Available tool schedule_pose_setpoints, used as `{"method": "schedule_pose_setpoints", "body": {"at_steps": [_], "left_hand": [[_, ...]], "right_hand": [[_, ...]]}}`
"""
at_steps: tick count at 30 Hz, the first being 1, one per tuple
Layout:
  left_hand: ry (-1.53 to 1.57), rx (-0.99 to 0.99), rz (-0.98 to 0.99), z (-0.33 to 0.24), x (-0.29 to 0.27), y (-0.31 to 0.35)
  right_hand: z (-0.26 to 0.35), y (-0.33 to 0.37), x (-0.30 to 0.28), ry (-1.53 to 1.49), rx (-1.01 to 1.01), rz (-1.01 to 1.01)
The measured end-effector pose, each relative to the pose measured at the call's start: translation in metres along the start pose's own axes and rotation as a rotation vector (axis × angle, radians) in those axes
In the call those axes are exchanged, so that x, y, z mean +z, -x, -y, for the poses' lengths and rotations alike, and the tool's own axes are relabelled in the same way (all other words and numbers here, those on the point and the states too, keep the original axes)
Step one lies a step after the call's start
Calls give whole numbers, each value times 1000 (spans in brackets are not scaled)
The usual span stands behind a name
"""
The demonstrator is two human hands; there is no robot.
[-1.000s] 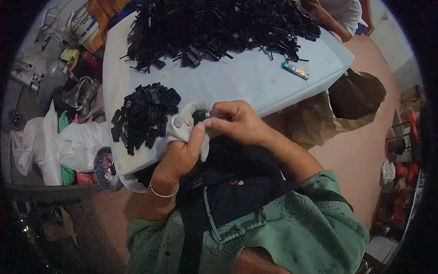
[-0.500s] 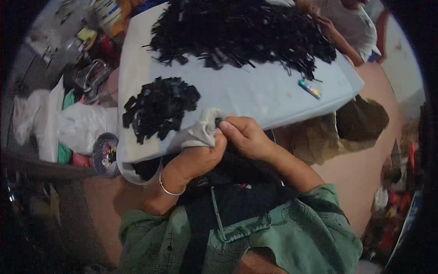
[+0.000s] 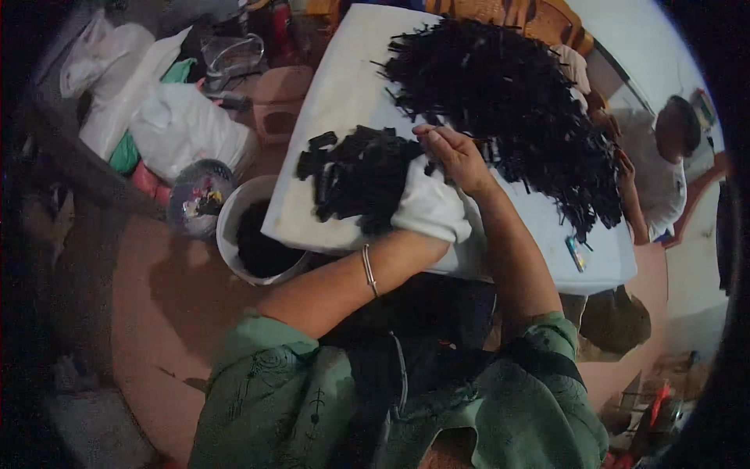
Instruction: Cleaning small black plastic or rubber components by wiping them with a white cloth.
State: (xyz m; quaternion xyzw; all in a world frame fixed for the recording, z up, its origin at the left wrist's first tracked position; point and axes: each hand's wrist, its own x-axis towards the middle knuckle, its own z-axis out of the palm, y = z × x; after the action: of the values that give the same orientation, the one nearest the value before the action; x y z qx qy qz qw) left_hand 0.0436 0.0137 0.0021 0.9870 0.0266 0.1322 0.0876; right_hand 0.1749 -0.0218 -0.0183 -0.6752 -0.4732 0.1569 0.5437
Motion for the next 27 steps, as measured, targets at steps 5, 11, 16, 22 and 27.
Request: {"method": "schedule_pose_setpoints", "body": {"at_steps": [5, 11, 16, 22, 27], "left_hand": [[-101, -52, -357, 42, 14, 19], [-217, -135, -501, 86, 3, 63], [-270, -186, -381, 133, -27, 118], [-307, -317, -474, 181, -47, 157], [-126, -141, -573, 183, -46, 111]], "right_hand": [[5, -19, 47, -209, 188, 99], [23, -24, 102, -227, 144, 156], [45, -13, 108, -367, 154, 10], [44, 19, 78, -344, 224, -207], [18, 30, 60, -95, 138, -340]]}}
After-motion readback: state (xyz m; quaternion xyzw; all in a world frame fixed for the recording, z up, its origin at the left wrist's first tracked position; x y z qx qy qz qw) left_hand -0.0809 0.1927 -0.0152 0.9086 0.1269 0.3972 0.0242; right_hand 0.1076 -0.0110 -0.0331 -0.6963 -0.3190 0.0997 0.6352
